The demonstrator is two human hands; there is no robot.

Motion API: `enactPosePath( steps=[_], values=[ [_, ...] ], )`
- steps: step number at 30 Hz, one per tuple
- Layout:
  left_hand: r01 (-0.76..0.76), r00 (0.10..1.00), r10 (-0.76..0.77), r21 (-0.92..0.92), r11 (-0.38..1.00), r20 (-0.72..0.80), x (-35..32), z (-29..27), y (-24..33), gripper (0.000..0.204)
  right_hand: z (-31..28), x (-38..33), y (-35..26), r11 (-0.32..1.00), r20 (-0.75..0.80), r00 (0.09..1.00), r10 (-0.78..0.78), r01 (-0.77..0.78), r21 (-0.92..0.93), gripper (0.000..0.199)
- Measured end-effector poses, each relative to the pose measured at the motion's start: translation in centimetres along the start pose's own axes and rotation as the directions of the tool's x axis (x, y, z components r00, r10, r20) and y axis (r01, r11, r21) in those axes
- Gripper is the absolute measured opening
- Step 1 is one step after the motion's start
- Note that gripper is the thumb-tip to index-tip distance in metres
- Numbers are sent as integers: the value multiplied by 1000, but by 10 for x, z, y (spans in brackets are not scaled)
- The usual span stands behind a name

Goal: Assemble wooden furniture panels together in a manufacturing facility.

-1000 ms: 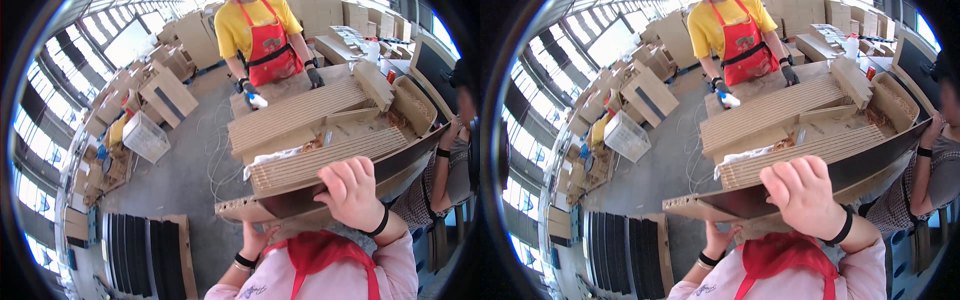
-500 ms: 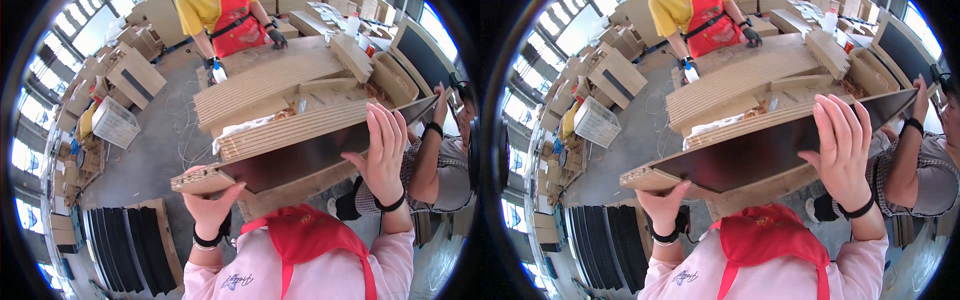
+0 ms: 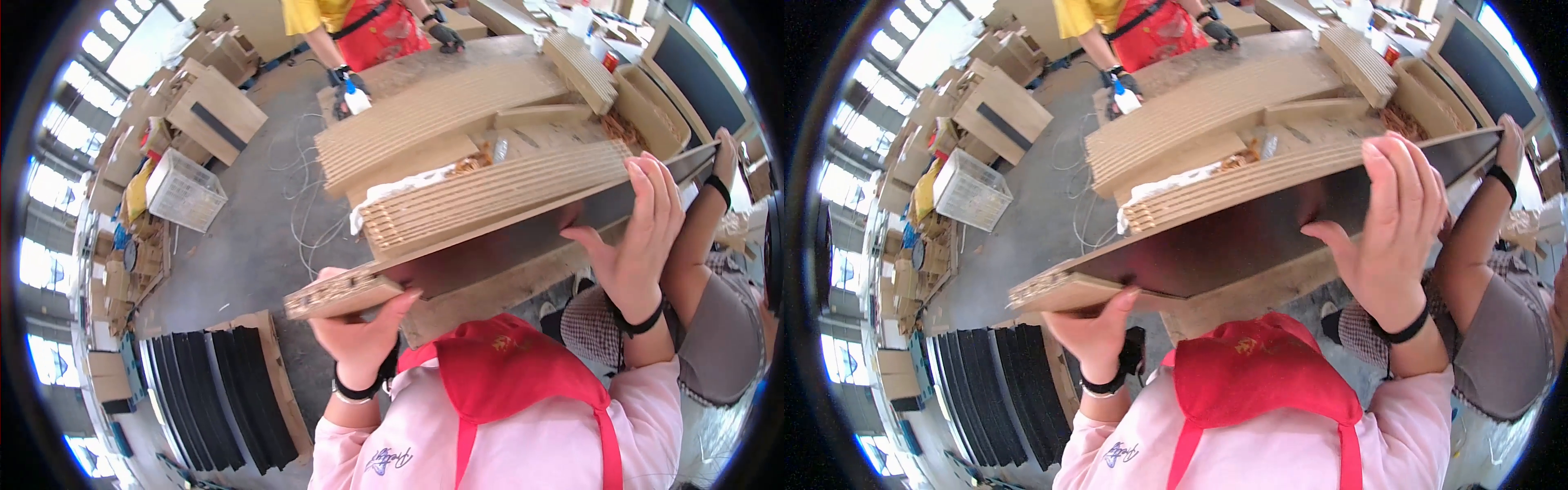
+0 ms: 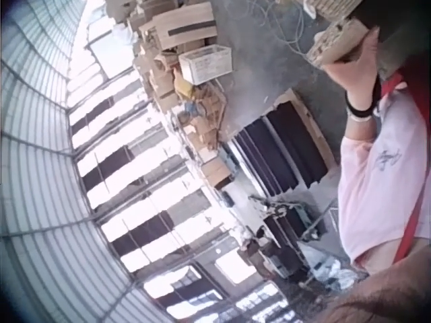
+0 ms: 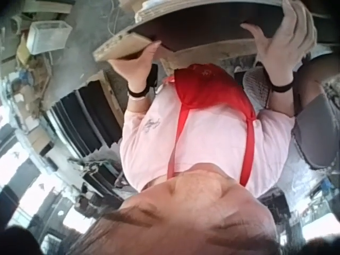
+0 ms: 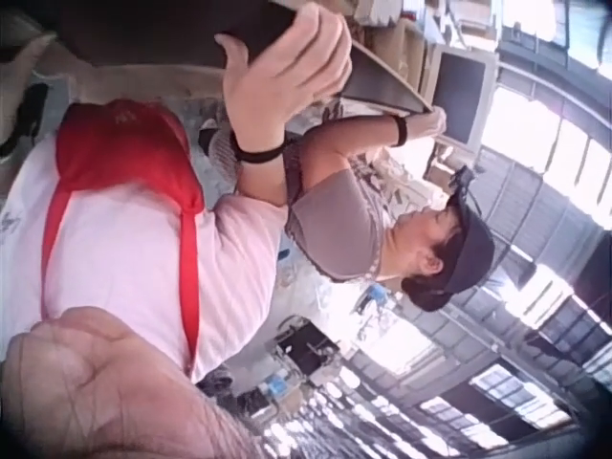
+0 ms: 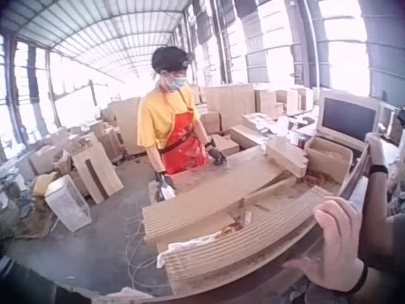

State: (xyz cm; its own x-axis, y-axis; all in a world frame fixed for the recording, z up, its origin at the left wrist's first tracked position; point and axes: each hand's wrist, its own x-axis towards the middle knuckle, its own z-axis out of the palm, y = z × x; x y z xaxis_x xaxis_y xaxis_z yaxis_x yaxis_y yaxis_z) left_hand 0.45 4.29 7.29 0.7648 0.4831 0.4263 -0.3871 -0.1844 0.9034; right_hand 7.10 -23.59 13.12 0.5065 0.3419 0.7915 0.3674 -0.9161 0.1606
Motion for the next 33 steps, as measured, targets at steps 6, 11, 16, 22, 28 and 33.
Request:
enactPosePath(
  steps=[6, 11, 16, 22, 28, 33],
  values=[
    [32, 999, -32, -19, 999, -28, -5, -1, -6, 61, -43, 58, -13, 947, -19, 991, -134, 133, 291, 78],
    [14, 996, -7, -74, 997, 93, -5, 0, 0, 60, -71, 93, -28, 900, 3, 959, -282, 264, 348, 93],
    [112, 994, -110, -184, 977, 23, -1, -2, -6, 60, -8, 87, -81, 783, 334, 824, -457, 195, 590, 90],
    [26, 996, -23, -30, 999, 88, -3, -7, -13, 63, -12, 92, -76, 754, 198, 842, -502, 314, 577, 78],
    [20, 987, -16, -25, 999, 160, 3, -14, -11, 65, -56, 92, -41, 901, 226, 964, -143, 32, 434, 82],
    [207, 937, -125, -231, 951, 325, 9, -25, -33, 59, -37, 67, -16, 818, 89, 979, 182, -201, 539, 38]
  ],
)
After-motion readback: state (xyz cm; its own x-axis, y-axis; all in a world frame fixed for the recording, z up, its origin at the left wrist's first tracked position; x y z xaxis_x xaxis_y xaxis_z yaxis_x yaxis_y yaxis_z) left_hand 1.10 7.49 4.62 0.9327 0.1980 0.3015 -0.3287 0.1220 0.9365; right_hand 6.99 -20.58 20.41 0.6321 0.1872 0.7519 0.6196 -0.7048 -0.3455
